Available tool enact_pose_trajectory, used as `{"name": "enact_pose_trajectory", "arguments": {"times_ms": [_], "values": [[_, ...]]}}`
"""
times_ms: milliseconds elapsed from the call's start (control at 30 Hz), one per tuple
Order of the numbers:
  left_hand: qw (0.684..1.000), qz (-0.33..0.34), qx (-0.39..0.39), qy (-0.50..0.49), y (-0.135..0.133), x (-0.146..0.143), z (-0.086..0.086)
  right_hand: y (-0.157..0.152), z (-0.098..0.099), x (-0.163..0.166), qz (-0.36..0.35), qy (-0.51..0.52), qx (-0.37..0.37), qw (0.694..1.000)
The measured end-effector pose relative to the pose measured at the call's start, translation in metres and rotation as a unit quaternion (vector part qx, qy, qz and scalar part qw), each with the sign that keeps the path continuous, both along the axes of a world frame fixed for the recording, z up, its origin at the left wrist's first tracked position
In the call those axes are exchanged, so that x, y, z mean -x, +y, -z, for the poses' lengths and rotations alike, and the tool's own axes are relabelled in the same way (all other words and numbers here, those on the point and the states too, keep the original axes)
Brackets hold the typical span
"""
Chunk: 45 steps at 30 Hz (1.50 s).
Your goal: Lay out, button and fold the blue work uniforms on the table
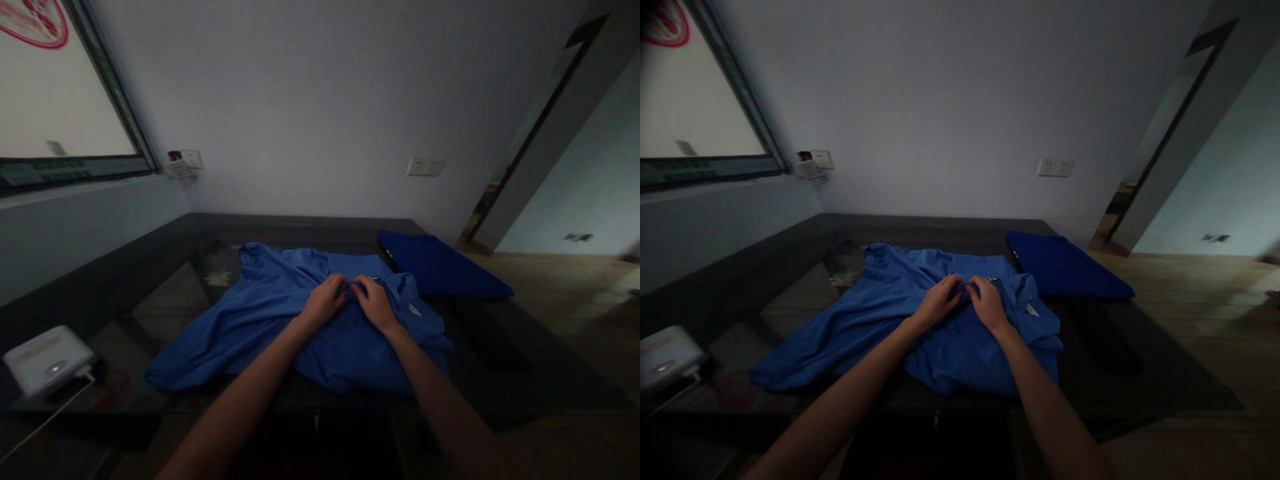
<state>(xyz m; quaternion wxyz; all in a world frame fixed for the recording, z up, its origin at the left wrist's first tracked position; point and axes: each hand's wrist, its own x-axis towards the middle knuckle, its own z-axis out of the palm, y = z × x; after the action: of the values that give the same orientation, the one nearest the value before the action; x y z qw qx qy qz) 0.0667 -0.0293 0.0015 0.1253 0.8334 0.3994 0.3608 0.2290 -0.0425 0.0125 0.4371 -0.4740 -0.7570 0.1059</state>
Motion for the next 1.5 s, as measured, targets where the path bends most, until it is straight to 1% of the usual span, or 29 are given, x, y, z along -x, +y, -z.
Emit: {"name": "enact_pose_trajectory", "arguments": {"times_ms": [133,200,267,300,367,400,467,533,600,633,700,800,867,967,1033,1100,1167,1233,1267,1333,1400,1433,1500], "values": [[0.999,-0.031,0.006,0.001,-0.002,-0.003,-0.001,0.0,0.0,0.0,-0.001,-0.008,-0.006,1.0],[1.0,-0.015,-0.004,-0.012,-0.001,0.0,-0.008,0.0,-0.001,-0.002,0.002,-0.006,-0.008,1.0],[0.999,-0.001,-0.017,-0.046,0.003,0.01,-0.016,0.002,-0.001,-0.004,0.012,-0.005,-0.006,1.0],[0.997,-0.009,-0.021,-0.068,0.006,0.018,-0.02,0.003,-0.001,-0.006,0.018,-0.005,-0.004,1.0],[0.994,-0.054,-0.018,-0.093,0.014,0.036,-0.022,0.005,-0.001,-0.008,0.026,-0.006,-0.002,1.0],[0.993,-0.077,-0.009,-0.087,0.018,0.045,-0.02,0.005,0.0,-0.009,0.026,-0.006,-0.001,1.0],[0.994,-0.102,0.016,-0.031,0.024,0.062,-0.011,0.006,0.0,-0.01,0.023,-0.006,0.008,1.0],[0.994,-0.096,0.036,0.042,0.027,0.074,0.002,0.006,0.0,-0.01,0.02,-0.007,0.022,1.0],[0.992,-0.077,0.041,0.09,0.027,0.08,0.012,0.006,-0.001,-0.011,0.021,-0.009,0.031,0.999],[0.992,-0.069,0.04,0.1,0.026,0.081,0.015,0.006,-0.002,-0.011,0.023,-0.008,0.032,0.999],[0.993,-0.059,0.035,0.099,0.025,0.08,0.016,0.007,-0.004,-0.014,0.033,-0.003,0.026,0.999],[0.997,-0.057,0.007,0.052,0.021,0.078,0.008,0.008,-0.006,-0.02,0.064,0.014,0.011,0.998],[0.998,-0.053,-0.03,0.02,0.018,0.076,0.002,0.01,-0.007,-0.025,0.086,0.023,0.005,0.996],[0.996,-0.039,-0.075,0.004,0.011,0.071,-0.003,0.012,-0.007,-0.033,0.114,0.027,0.006,0.993],[0.997,-0.028,-0.07,-0.001,0.005,0.066,-0.004,0.012,-0.008,-0.036,0.133,0.02,0.004,0.991],[0.999,-0.019,-0.035,-0.016,0.0,0.061,-0.004,0.009,-0.013,-0.034,0.149,-0.014,-0.011,0.989],[0.999,-0.016,0.01,-0.043,-0.005,0.057,-0.005,0.004,-0.022,-0.027,0.152,-0.061,-0.038,0.986],[0.996,-0.017,0.043,-0.074,-0.009,0.054,-0.007,-0.003,-0.033,-0.012,0.131,-0.092,-0.067,0.985],[0.994,-0.018,0.053,-0.089,-0.011,0.053,-0.008,-0.005,-0.038,-0.003,0.108,-0.095,-0.075,0.987],[0.992,-0.02,0.059,-0.114,-0.013,0.052,-0.01,-0.009,-0.044,0.016,0.039,-0.083,-0.07,0.993],[0.989,-0.013,0.063,-0.131,-0.015,0.05,-0.012,-0.009,-0.043,0.032,-0.027,-0.054,-0.04,0.997],[0.988,-0.006,0.067,-0.138,-0.016,0.049,-0.013,-0.008,-0.041,0.037,-0.047,-0.038,-0.024,0.998],[0.985,0.009,0.078,-0.153,-0.019,0.046,-0.014,-0.005,-0.033,0.041,-0.059,-0.009,-0.002,0.998]]}}
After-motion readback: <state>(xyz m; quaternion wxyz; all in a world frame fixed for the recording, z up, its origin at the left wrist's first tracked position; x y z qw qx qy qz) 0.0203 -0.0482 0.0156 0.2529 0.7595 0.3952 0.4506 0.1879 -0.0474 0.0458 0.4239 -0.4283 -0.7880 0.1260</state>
